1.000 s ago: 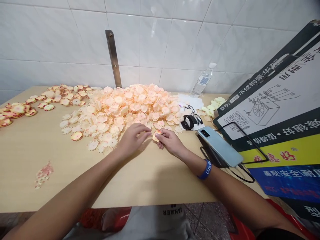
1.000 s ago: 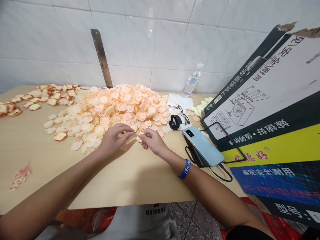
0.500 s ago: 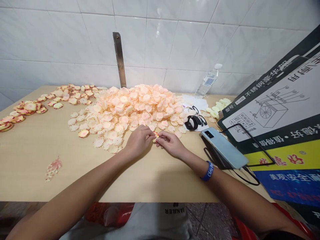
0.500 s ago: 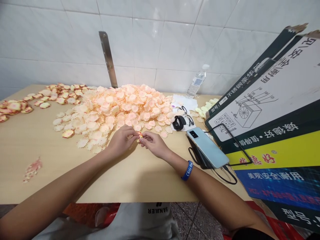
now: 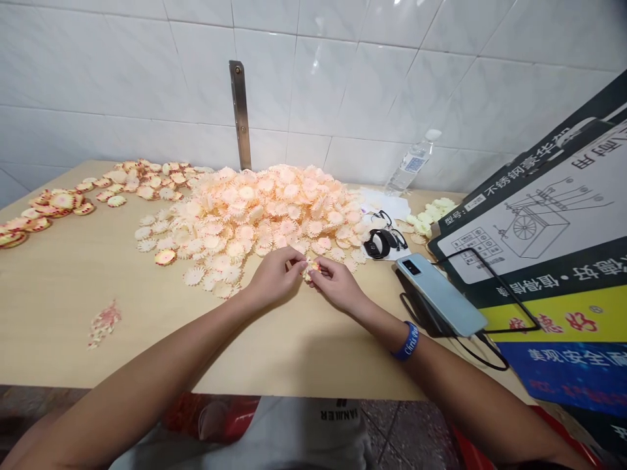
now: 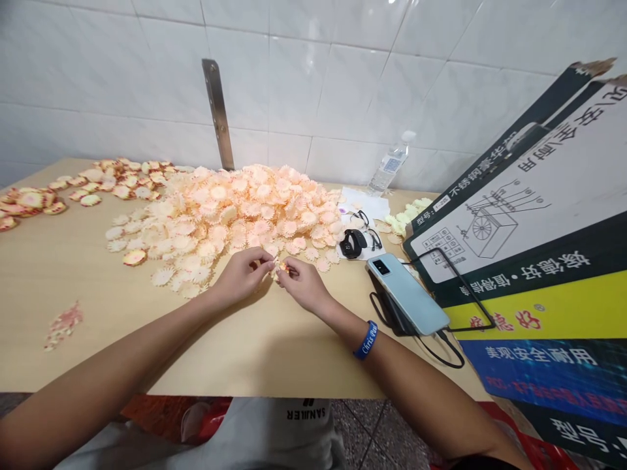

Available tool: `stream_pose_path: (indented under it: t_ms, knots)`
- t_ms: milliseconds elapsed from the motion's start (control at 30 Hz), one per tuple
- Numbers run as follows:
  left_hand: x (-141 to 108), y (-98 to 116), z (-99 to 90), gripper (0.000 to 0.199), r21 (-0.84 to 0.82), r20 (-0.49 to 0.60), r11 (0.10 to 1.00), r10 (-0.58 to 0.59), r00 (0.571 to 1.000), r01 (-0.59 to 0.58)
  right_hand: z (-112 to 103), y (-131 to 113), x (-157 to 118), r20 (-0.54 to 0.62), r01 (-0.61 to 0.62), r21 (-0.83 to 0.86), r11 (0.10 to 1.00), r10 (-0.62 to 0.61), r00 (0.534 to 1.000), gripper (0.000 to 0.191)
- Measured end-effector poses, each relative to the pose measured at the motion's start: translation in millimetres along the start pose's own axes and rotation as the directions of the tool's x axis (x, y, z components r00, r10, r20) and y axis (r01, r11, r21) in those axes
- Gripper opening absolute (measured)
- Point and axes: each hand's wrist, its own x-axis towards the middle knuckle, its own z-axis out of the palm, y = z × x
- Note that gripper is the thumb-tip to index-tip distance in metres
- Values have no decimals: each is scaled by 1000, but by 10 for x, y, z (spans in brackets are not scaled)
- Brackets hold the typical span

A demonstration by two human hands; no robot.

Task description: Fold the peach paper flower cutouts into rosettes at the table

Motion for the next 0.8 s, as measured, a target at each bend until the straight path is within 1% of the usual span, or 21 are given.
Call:
stream_pose_path:
  t_ms: [33,100,200,267,367,433,467,500,533,567,600,633,667,700,733,767,800]
  knots:
    - [4,6,-9,20,-26,-13,1000,-10,1000,10,-1,-6,-1,0,0,-6,1000,0,1000,25]
    - [23,14,-39,18,-103,-56,992,-75,996,69,-1,-20,3,4,5,-9,1000,-5,1000,29]
    - [65,7,-68,15,-194,-126,968,-188,974,162,5,-44,31,13,15,9,1000,-16,1000,35]
    - [91,-13,-56,13,-220,-153,957,-227,962,190,13,-55,52,12,16,31,999,-16,1000,37]
    - [135,-78,-54,13,-271,-134,938,-261,956,217,19,-51,55,18,27,41,999,-28,999,37]
    - [184,-151,-134,13,-331,-132,917,-280,951,224,13,-40,29,22,49,16,999,-50,999,36]
    - [216,-193,-207,13,-369,-170,903,-301,939,223,8,-34,11,16,61,-4,998,-61,998,37]
    - [251,-236,-295,14,-400,-234,892,-320,918,209,2,-29,-8,11,68,-21,997,-68,998,38]
    - [285,-274,-388,14,-417,-335,889,-341,878,186,-3,-26,-24,8,69,-24,997,-69,998,38]
    - [315,-303,-474,13,-391,-446,908,-331,832,152,-7,-23,-35,11,63,-11,998,-63,998,39]
    - [336,-320,-540,13,-313,-532,944,-269,803,108,-8,-20,-38,23,47,17,999,-47,999,38]
    - [346,-322,-576,14,-212,-559,974,-191,807,84,-8,-16,-34,38,24,56,998,-26,999,37]
    - [342,-308,-578,14,-114,-536,991,-119,836,68,-5,-10,-23,52,-1,99,995,-4,999,35]
    - [327,-279,-548,15,-19,-476,999,-54,878,51,-1,0,-8,55,-24,140,990,16,998,34]
    - [302,-240,-493,16,59,-394,998,-6,919,32,3,13,9,48,-42,176,984,34,998,35]
    - [269,-193,-422,19,118,-314,993,32,949,5,7,28,25,37,-58,201,978,52,998,36]
    - [233,-144,-347,20,161,-245,986,70,967,-30,9,45,39,21,-70,217,974,67,998,37]
